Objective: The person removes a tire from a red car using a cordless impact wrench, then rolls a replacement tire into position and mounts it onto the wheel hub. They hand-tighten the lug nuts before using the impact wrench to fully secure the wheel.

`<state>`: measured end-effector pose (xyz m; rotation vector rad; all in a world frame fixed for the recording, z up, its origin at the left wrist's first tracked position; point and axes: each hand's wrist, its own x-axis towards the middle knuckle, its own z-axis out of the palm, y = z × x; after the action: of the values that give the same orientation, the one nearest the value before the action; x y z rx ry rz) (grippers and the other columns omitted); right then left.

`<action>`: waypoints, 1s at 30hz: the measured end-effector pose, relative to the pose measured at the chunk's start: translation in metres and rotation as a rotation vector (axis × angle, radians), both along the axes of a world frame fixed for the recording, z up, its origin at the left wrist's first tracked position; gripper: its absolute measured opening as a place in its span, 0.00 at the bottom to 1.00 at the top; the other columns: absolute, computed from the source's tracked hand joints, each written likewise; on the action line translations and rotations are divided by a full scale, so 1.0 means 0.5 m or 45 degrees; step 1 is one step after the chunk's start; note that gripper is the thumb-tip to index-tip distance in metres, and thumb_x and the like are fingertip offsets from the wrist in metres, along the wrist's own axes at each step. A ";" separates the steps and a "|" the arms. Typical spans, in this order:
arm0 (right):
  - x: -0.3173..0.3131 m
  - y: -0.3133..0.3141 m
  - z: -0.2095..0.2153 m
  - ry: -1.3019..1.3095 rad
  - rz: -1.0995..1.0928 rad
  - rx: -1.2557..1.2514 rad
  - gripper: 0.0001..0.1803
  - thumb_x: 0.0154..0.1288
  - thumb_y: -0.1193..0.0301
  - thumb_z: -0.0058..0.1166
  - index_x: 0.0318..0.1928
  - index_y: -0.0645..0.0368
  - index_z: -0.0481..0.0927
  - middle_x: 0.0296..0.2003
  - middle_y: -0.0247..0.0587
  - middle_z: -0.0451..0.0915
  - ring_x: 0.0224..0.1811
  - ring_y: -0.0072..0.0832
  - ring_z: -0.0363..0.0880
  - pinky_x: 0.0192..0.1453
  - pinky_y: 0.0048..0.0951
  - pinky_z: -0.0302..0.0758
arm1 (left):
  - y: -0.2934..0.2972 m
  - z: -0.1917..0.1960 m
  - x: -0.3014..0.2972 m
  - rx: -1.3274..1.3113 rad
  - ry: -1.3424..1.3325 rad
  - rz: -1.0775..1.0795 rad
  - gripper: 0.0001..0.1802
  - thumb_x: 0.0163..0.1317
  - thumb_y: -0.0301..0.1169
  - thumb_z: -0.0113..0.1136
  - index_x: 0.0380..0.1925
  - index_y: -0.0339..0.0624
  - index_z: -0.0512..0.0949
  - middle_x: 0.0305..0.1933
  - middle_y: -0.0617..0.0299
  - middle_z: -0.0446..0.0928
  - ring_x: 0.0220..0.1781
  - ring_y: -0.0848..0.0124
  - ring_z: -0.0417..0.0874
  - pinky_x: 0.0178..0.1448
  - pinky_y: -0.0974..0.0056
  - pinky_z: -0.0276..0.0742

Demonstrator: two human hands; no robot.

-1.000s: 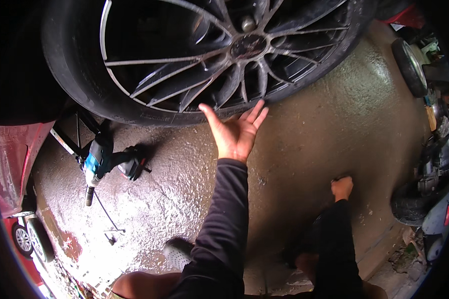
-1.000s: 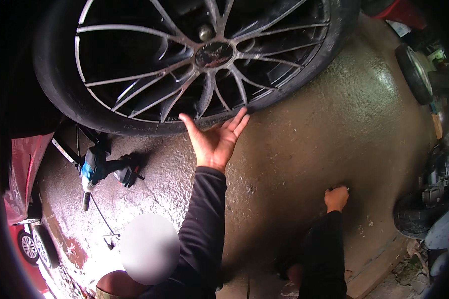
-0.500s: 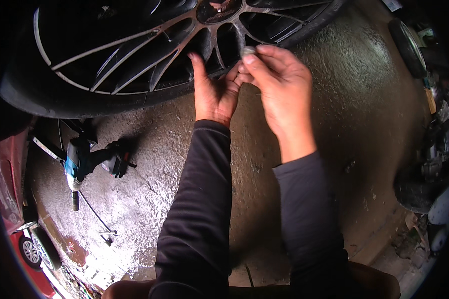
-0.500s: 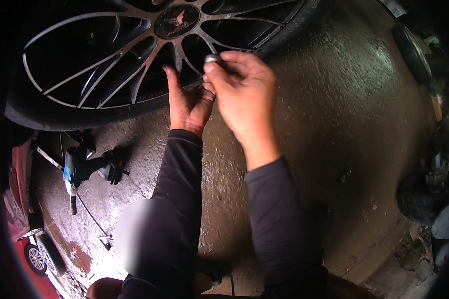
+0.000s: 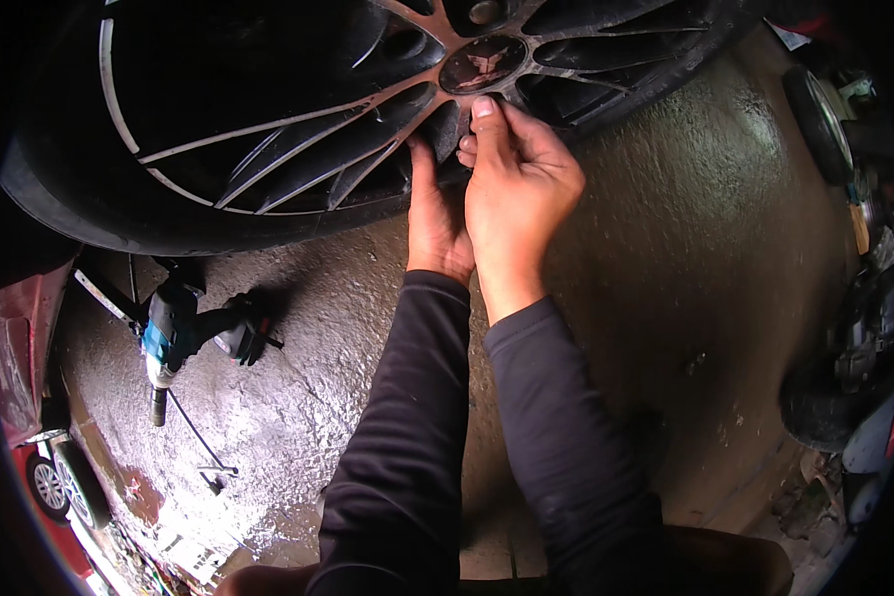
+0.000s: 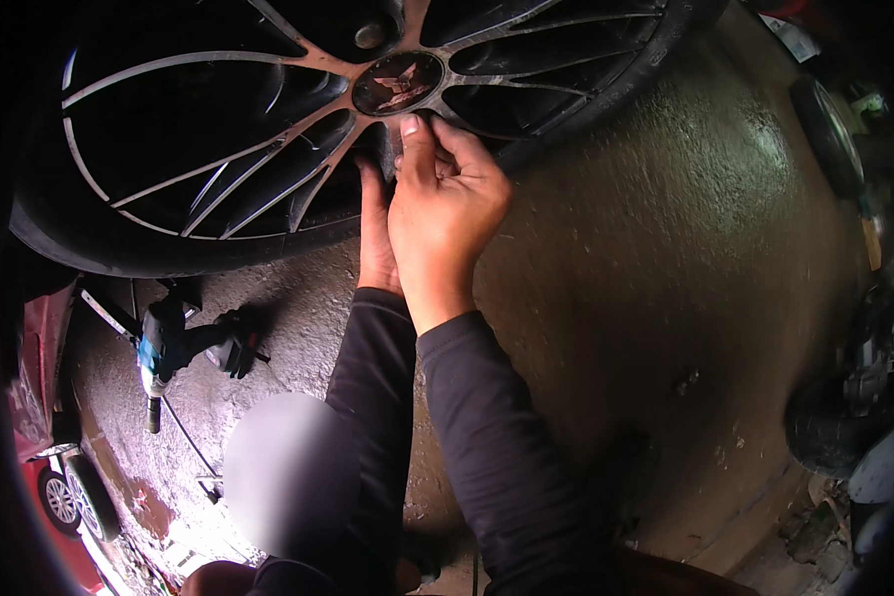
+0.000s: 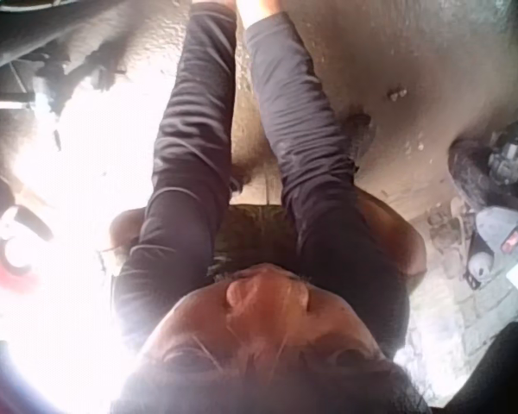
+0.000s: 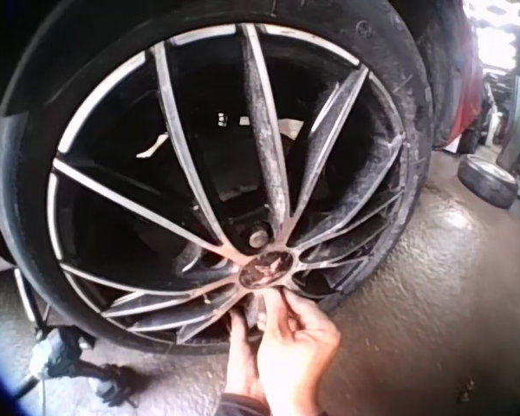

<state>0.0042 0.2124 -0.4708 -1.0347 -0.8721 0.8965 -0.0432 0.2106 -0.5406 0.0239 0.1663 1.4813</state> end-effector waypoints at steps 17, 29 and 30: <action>-0.029 -0.007 0.007 0.231 -0.063 -0.096 0.08 0.67 0.76 0.62 0.42 0.70 0.82 0.31 0.34 0.83 0.29 0.16 0.78 0.33 0.18 0.77 | -0.015 0.005 -0.010 -0.051 -0.022 0.001 0.31 0.71 0.53 0.55 0.60 0.37 0.72 0.55 0.56 0.78 0.55 0.67 0.80 0.60 0.64 0.78; -0.025 -0.002 -0.005 0.228 -0.019 -0.252 0.12 0.70 0.66 0.62 0.39 0.65 0.84 0.29 0.31 0.82 0.27 0.13 0.74 0.30 0.17 0.71 | -0.003 0.008 -0.018 -0.106 0.013 0.029 0.31 0.71 0.53 0.55 0.60 0.36 0.72 0.51 0.59 0.77 0.43 0.73 0.78 0.51 0.69 0.80; -0.028 -0.004 -0.009 0.187 -0.027 -0.218 0.13 0.70 0.65 0.62 0.38 0.65 0.84 0.28 0.30 0.82 0.26 0.13 0.73 0.30 0.17 0.70 | -0.005 0.012 -0.016 -0.103 0.066 0.054 0.31 0.72 0.53 0.54 0.60 0.36 0.72 0.51 0.59 0.78 0.43 0.74 0.78 0.50 0.70 0.80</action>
<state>-0.0099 0.2106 -0.4752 -1.1082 -0.6691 1.0292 -0.0512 0.2082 -0.5347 -0.0070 0.2699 1.5154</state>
